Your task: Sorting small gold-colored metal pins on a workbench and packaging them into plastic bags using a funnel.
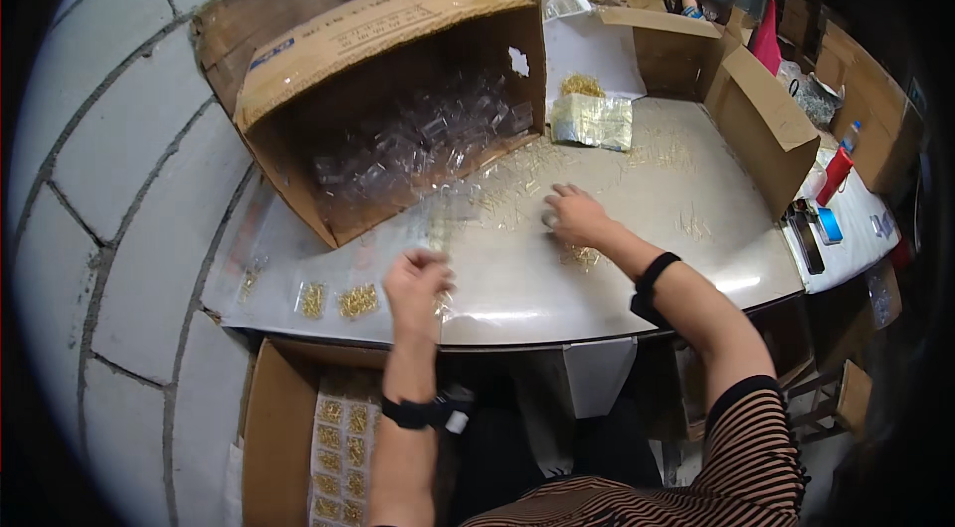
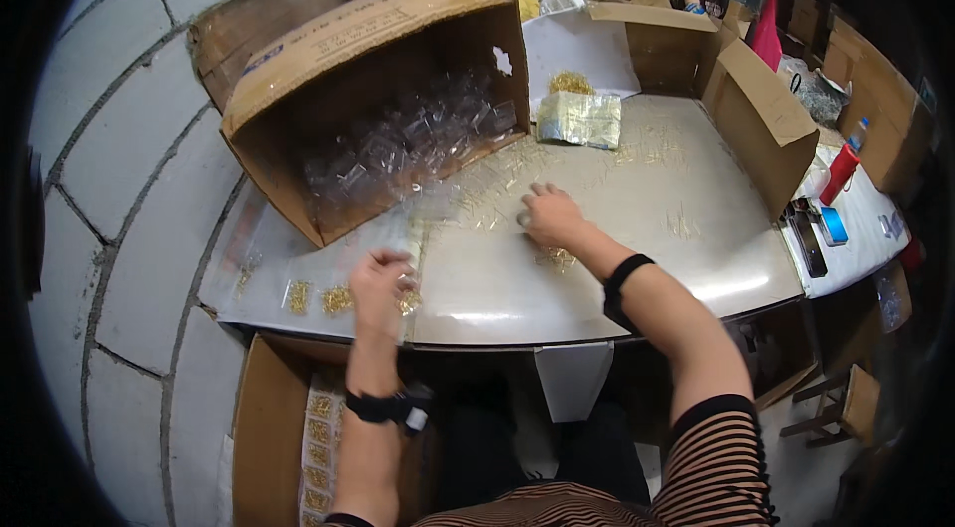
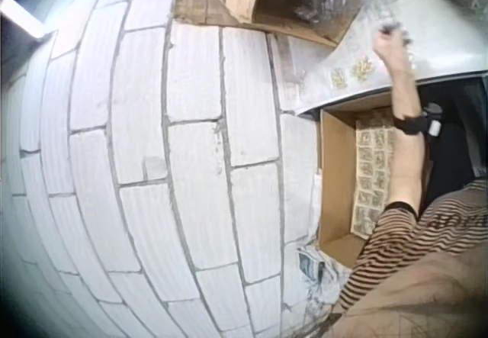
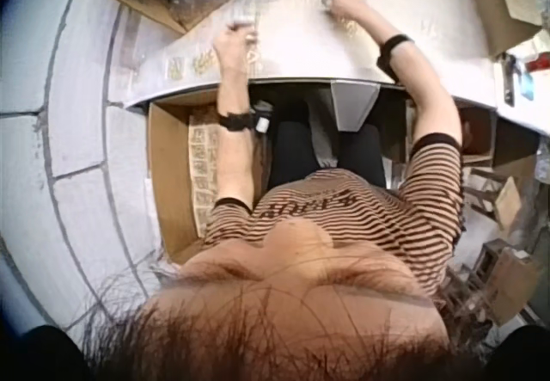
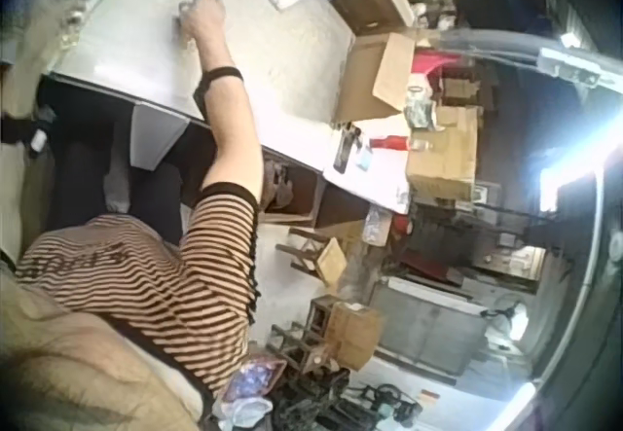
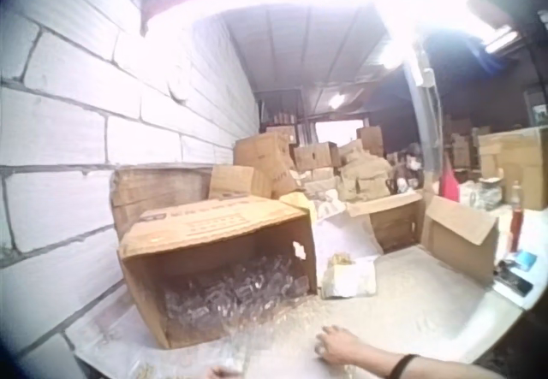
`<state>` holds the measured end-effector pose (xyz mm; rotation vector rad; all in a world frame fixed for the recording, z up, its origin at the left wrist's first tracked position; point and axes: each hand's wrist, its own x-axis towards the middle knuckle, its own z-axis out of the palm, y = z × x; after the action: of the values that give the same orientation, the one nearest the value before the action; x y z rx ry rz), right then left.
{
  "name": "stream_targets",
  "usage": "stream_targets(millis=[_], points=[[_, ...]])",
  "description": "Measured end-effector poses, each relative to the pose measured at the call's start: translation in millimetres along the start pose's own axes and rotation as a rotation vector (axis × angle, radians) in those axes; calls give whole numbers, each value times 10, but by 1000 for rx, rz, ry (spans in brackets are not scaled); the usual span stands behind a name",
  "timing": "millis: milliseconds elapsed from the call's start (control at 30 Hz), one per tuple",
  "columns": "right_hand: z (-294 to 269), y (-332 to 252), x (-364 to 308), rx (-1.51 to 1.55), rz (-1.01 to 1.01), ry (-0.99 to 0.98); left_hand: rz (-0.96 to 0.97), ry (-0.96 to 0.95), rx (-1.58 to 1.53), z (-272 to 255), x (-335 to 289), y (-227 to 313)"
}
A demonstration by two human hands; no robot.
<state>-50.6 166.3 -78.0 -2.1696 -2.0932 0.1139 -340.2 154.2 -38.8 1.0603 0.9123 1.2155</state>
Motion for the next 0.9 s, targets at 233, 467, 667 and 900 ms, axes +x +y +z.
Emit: stream_targets(millis=[233,467,667,900], points=[[6,-561,255,-54,82,-220,-255,38,-281,-118,-1049,-599],[-103,313,-501,-31,223,-241,-584,-115,-561,-541,-1603,-1055],[79,418,-1255,420,90,9,-778,-334,-457,-571,-1858,-1606],[75,1561,-1616,332,537,479,-843,-401,-243,-496,-2085,-1843]])
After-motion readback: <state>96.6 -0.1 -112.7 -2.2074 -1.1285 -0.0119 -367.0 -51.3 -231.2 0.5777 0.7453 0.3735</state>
